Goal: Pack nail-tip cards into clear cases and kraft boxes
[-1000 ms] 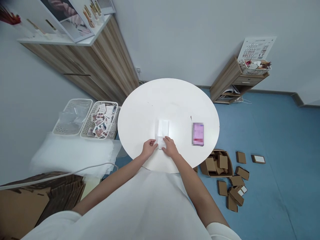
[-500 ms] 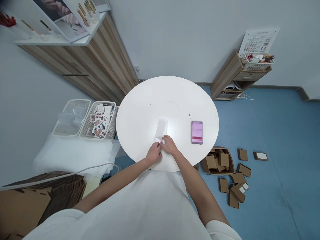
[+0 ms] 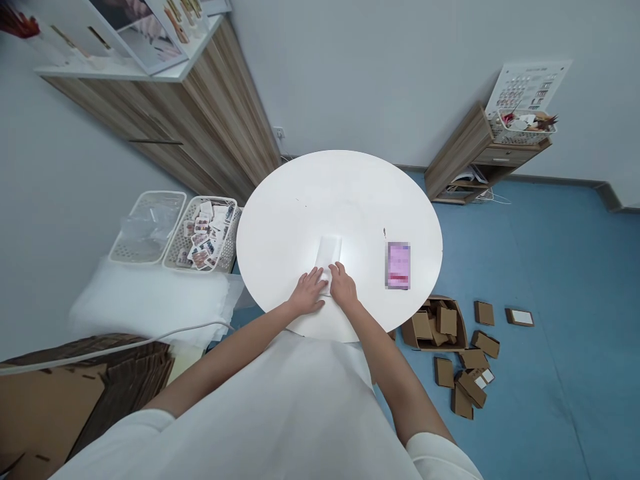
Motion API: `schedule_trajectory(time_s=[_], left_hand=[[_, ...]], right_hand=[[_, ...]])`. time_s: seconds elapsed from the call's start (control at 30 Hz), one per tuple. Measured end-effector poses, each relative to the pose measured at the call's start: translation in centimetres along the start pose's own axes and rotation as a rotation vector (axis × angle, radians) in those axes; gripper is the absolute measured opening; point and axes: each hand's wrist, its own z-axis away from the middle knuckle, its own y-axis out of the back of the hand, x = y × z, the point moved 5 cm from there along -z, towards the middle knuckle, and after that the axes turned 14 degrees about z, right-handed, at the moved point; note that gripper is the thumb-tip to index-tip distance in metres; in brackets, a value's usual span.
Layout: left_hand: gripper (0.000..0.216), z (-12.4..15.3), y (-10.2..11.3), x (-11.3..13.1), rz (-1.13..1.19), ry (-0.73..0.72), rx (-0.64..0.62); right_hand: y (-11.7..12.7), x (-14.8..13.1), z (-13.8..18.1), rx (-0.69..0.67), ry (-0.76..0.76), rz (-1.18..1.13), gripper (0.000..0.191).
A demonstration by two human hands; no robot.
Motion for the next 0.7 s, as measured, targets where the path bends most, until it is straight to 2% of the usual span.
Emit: schedule_trajectory(time_s=[0.07,0.13,0.2,0.27,0.33,0.4,0.5,0.6,0.7], left_hand=[[0.058,-0.4,0.1,-0.1,0.004,-0.001,-0.011],[0.069,-0.6,0.2,-0.1,0.019,-0.005,-0.014],[0.076,-0.7,0.4,-0.1,0.043,-0.012,-0.027],[0.076,-0.7,0.7,-0.4,0.071,-0.027,-0.053],[0.072,-0.4,1.1,-0.7,0.095,-0.059,-0.078],[0.071,-0.2,1.5,-1.2,0.108,-0.105,-0.088],[0.08,-0.2,2.2,-1.9,0.08,-0.161,-0.073],[0.092,-0.7,2.5,-2.3,0.019,-0.183,-0.097],[0.089,-0.9,2.2,-2.1,0.001,-0.195,-0.15]], right_hand=[[0.2,-0.5,0.8,-0.009,0.204,0.056,0.06],[-0.1,-0.8,1.5,-0.082,0.375,0.067,0.076],[-0.7,-0.8,1.8,-0.168,0.434,0.063,0.091],[-1.4,-0.6,1.7,-0.215,0.407,0.058,0.1],[-2.0,-0.4,1.6,-0.23,0.379,0.047,0.099],[-2.5,-0.4,1.5,-0.219,0.372,0.029,0.09],[-2.8,-0.3,1.5,-0.162,0.386,-0.005,0.077],[-2.7,-0.2,1.5,-0.114,0.407,-0.045,0.076],[-2.4,-0.2,1.9,-0.108,0.434,-0.086,0.077]])
